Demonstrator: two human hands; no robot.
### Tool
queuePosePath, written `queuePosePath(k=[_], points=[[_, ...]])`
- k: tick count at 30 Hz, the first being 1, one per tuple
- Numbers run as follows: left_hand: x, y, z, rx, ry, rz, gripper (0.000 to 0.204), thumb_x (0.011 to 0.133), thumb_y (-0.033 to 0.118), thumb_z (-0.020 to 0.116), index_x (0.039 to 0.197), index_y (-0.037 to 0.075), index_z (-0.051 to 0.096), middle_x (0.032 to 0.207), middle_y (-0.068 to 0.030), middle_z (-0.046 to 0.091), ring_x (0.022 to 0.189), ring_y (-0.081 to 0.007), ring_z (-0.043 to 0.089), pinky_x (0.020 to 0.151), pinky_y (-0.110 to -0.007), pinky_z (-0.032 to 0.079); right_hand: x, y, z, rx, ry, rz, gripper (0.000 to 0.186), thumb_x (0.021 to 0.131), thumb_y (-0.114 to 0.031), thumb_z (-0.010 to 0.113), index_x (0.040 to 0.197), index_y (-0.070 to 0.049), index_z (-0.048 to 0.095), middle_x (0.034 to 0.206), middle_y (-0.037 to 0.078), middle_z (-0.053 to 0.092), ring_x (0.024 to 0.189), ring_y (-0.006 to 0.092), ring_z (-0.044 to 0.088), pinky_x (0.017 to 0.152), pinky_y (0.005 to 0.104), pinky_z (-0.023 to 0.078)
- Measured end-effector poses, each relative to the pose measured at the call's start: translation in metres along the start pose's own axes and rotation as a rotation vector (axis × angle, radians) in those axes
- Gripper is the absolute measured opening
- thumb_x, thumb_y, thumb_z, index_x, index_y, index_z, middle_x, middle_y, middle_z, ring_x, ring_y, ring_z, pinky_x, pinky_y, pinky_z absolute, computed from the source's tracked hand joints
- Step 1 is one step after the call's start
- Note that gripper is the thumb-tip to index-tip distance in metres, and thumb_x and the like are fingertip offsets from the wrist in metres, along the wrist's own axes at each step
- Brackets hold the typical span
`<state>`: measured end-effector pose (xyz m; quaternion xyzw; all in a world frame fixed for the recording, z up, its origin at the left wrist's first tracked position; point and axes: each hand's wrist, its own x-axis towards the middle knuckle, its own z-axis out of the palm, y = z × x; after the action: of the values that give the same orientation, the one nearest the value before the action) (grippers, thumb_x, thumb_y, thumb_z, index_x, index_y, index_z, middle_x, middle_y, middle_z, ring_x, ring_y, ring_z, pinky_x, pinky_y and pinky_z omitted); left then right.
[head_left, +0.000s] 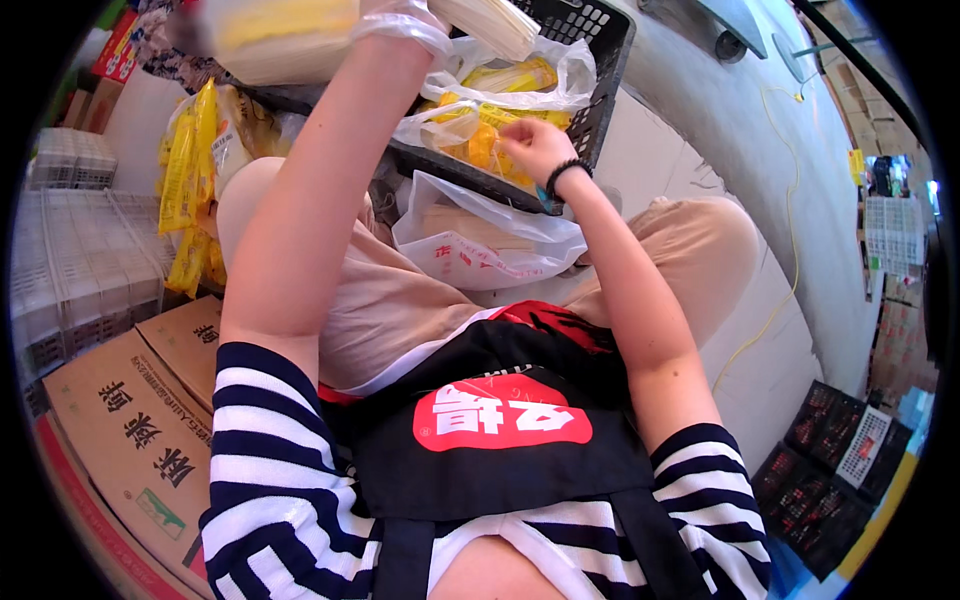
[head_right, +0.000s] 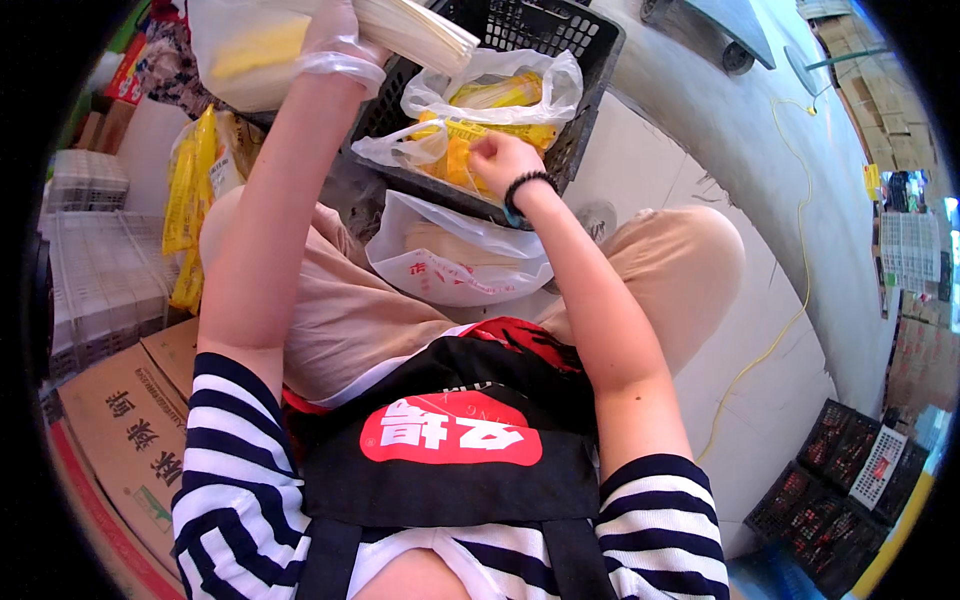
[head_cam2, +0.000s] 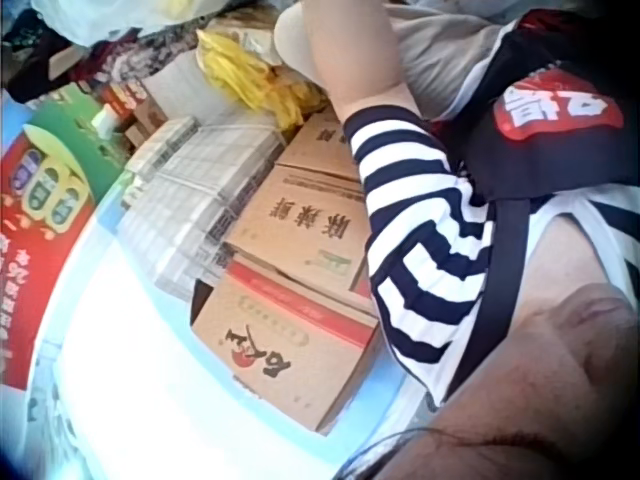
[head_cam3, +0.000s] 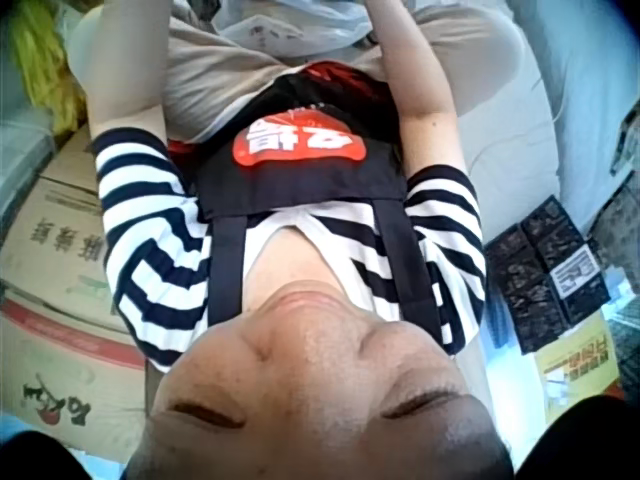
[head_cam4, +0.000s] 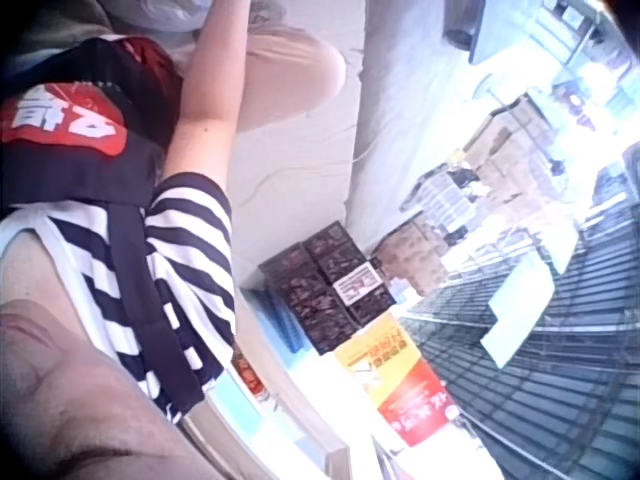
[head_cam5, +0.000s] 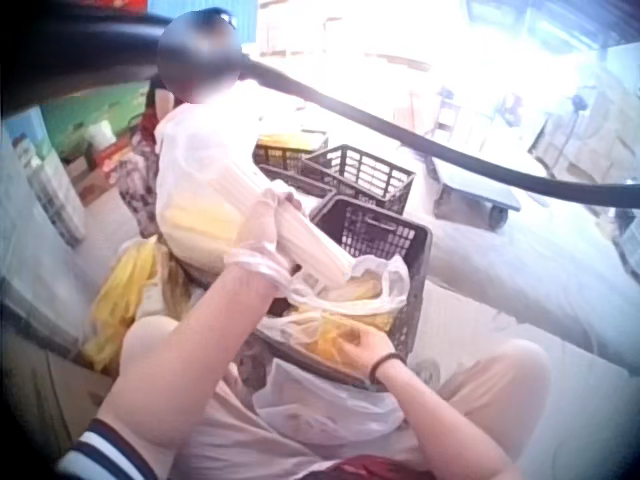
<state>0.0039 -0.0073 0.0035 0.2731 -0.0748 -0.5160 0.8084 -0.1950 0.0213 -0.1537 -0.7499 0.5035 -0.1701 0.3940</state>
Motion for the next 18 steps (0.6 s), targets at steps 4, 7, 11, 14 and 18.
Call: queuePosePath(k=[4, 7, 11, 14, 18], points=[[-0.007, 0.020, -0.001, -0.020, 0.023, 0.041, 0.011, 0.086, 0.013, 0.055, 0.094, 0.006, 0.054, 0.083, -0.0043, 0.057, 0.075, -0.0162, 0.058, 0.066, -0.032, 0.051, -0.024, -0.002, 0.006, -0.239, -0.062, -0.067, 0.019, 0.074, -0.024, 0.062, 0.084, -0.008, 0.068, 0.084, 0.011, 0.066, 0.081, 0.0267, 0.063, 0.074, 0.0346, 0.049], [-0.006, 0.039, -0.011, 0.012, -0.046, 0.098, 0.013, 0.086, 0.013, 0.056, 0.095, 0.005, 0.054, 0.083, -0.0047, 0.057, 0.075, -0.0167, 0.058, 0.066, -0.033, 0.051, -0.024, -0.012, 0.006, -0.230, -0.003, -0.104, 0.020, 0.075, -0.026, 0.064, 0.086, -0.009, 0.069, 0.079, 0.010, 0.067, 0.075, 0.0248, 0.064, 0.071, 0.0340, 0.050], [-0.012, 0.037, -0.019, 0.007, 0.009, 0.052, 0.013, 0.085, 0.014, 0.057, 0.095, 0.005, 0.054, 0.083, -0.0050, 0.057, 0.074, -0.0172, 0.058, 0.067, -0.033, 0.052, -0.031, -0.027, -0.042, -0.050, 0.191, -0.105, 0.023, 0.080, -0.029, 0.065, 0.089, -0.008, 0.069, 0.077, 0.010, 0.067, 0.071, 0.0183, 0.066, 0.067, 0.0296, 0.051], [-0.020, 0.085, -0.035, -0.062, 0.045, 0.173, 0.013, 0.084, 0.016, 0.058, 0.093, 0.006, 0.054, 0.082, -0.0053, 0.057, 0.072, -0.0178, 0.057, 0.070, -0.034, 0.052, -0.044, -0.096, -0.072, 0.318, 0.153, -0.318, 0.016, 0.087, -0.012, 0.059, 0.094, 0.001, 0.064, 0.086, 0.006, 0.067, 0.078, 0.0087, 0.062, 0.070, 0.0219, 0.049], [-0.034, 0.069, -0.026, -0.027, 0.032, 0.005, 0.011, 0.086, 0.017, 0.056, 0.088, 0.007, 0.055, 0.078, -0.0057, 0.057, 0.070, -0.0183, 0.056, 0.069, -0.034, 0.051, -0.078, -0.096, -0.082, 0.395, 0.127, -0.269, 0.011, 0.088, -0.010, 0.058, 0.090, 0.001, 0.060, 0.090, 0.005, 0.066, 0.081, 0.0061, 0.060, 0.070, 0.0207, 0.048]])
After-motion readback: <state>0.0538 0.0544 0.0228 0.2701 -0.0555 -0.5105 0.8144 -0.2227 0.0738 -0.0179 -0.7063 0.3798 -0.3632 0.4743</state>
